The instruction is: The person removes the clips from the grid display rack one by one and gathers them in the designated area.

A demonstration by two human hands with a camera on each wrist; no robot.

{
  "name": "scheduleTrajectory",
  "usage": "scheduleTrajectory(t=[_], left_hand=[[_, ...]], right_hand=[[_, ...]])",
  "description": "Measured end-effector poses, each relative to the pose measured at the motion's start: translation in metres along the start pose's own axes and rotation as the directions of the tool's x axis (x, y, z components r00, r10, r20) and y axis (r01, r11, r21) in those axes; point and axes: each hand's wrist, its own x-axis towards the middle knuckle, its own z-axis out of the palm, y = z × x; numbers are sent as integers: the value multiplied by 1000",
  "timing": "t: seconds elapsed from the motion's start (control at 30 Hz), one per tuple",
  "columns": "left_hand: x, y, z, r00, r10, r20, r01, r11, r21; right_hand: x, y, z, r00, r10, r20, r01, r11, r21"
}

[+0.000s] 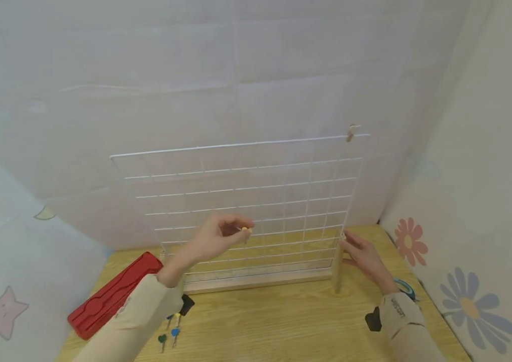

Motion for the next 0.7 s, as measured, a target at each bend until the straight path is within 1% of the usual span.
scheduleTrajectory(t=[0.13,0.2,0.23,0.3,0.33,0.37,0.5,0.57,0.6,0.7], left_hand=[[-25,-28,9,998,-57,2,57,998,-16],[-38,-41,13,995,-101,-5,101,994,-31],[-45,-47,14,993,-116,-9,115,992,-44],[-56,-59,17,989,-146,-18,145,989,-44],[-62,-64,17,986,-167,-19,166,985,-49],[-67,-64,16,984,-180,-20,178,983,-53],[-90,-84,16,974,-225,-10,224,974,-42],[-101,-96,16,974,-225,-24,224,974,-29],[-107,-107,18,973,-227,-35,226,974,-21],[-124,-125,22,967,-243,-73,244,970,0]], right_hand=[[-1,-2,2,1000,-9,6,9,1000,-1],[-1,-2,2,1000,-9,3,9,1000,-5],[-1,-2,3,1000,-10,4,10,1000,-9],[-1,-3,3,1000,-13,10,13,1000,-14],[-1,-3,3,1000,-16,13,16,1000,-15],[-1,-3,3,1000,-16,13,16,1000,-12],[1,-2,3,1000,-9,15,10,1000,-12],[1,-1,3,1000,-8,15,8,1000,-3],[1,-1,2,1000,-9,15,9,1000,-3],[-2,0,2,1000,-20,19,20,1000,-7]])
